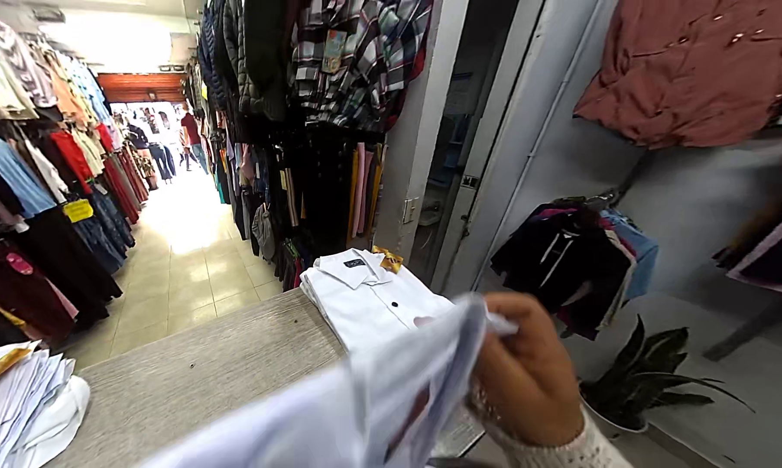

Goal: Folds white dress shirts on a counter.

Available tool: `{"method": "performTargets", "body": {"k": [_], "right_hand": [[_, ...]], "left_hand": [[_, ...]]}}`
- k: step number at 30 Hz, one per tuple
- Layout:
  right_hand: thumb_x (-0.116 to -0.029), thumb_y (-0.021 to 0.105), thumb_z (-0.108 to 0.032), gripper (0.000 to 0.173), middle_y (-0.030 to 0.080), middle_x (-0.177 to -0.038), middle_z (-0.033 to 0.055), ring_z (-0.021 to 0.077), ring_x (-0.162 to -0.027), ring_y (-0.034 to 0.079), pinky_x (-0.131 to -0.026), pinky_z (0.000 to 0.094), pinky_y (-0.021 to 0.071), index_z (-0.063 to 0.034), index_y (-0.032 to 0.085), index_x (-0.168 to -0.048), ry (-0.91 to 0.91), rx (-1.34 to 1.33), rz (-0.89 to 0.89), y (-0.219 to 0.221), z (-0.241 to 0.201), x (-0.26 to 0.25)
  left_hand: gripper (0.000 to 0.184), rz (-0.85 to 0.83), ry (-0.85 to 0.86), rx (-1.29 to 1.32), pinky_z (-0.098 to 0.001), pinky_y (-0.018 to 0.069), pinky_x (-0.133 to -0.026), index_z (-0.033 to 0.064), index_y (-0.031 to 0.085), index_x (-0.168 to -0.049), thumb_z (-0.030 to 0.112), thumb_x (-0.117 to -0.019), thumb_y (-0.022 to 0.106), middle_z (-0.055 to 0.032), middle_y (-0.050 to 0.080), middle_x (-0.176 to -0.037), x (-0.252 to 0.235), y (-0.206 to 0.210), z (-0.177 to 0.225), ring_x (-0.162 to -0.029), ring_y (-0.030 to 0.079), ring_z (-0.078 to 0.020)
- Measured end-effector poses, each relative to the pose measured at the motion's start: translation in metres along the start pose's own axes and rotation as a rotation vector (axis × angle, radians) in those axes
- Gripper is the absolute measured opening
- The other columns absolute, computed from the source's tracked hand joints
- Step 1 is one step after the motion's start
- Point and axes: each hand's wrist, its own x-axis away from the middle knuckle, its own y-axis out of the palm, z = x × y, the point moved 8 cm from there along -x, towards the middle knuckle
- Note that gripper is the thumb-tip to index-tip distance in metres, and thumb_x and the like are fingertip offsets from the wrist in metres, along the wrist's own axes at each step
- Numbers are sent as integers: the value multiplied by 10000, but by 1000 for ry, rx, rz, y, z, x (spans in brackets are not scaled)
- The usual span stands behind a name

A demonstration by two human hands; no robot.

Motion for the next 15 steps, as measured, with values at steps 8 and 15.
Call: {"method": "performTargets", "body": {"k": [8,15], "right_hand": [[-997,590,-104,120,672,-866,-45,3,-705,639,-640,179,561,-106,593,-1116,229,132,-70,-67,78,-131],[-1082,500,-328,407,649,-930,166,211,-803,634,-785,419,536,58,594,-1173,895,251,-423,-26,315,-113]], "left_hand": [[145,105,-497,823,-224,609,-670,66,655,-1012,68,-1006,510,73,716,-781,-106,147,-79,-707,699,-27],[331,-142,-1208,606,-479,508,-982,-88,607,-1258,176,-1075,526,-269,669,-1160,-85,337,-218,-1073,666,-319]]}}
